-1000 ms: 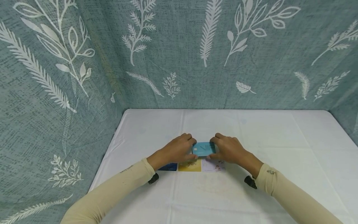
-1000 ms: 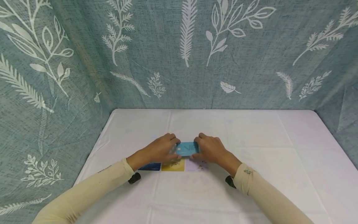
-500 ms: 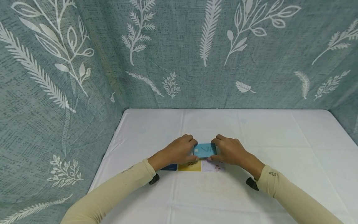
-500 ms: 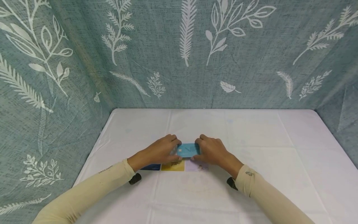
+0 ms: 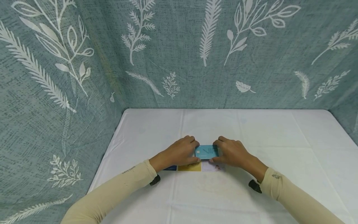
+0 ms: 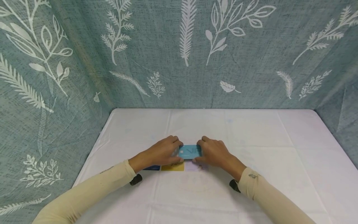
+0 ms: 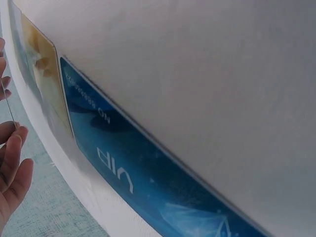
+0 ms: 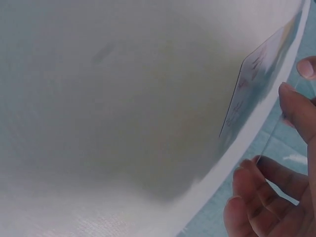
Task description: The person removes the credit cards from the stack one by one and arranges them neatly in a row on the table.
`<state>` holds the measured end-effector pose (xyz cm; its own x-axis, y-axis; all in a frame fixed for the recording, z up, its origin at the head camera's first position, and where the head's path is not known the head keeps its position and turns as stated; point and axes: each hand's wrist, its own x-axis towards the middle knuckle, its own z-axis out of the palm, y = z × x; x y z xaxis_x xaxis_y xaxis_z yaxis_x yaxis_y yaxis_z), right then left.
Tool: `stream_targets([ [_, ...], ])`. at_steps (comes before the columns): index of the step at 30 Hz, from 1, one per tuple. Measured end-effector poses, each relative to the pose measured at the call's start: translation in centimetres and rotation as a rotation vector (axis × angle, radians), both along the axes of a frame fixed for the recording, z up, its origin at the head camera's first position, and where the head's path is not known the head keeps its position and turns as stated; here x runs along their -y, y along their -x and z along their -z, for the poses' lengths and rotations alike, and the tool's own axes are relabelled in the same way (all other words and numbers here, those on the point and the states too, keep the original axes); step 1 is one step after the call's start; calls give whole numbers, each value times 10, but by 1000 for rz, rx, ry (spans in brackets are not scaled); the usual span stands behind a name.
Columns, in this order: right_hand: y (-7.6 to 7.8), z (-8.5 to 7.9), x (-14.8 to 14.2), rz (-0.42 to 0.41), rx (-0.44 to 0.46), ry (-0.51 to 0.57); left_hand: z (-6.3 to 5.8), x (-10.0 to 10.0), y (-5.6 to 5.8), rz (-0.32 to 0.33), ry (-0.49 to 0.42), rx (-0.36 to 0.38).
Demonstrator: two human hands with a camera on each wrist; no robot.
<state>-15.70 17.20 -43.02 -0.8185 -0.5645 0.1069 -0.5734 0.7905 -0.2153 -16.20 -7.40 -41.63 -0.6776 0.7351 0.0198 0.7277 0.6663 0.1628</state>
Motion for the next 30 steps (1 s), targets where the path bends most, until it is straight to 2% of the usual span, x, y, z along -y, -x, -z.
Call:
stream_targets([
  [18,-5,5,-11,15,3,8,5,-8,-2,18,-5,-33],
  [30,-10,5,-19,26,17,7,6,-15,-4,7,7,-8],
])
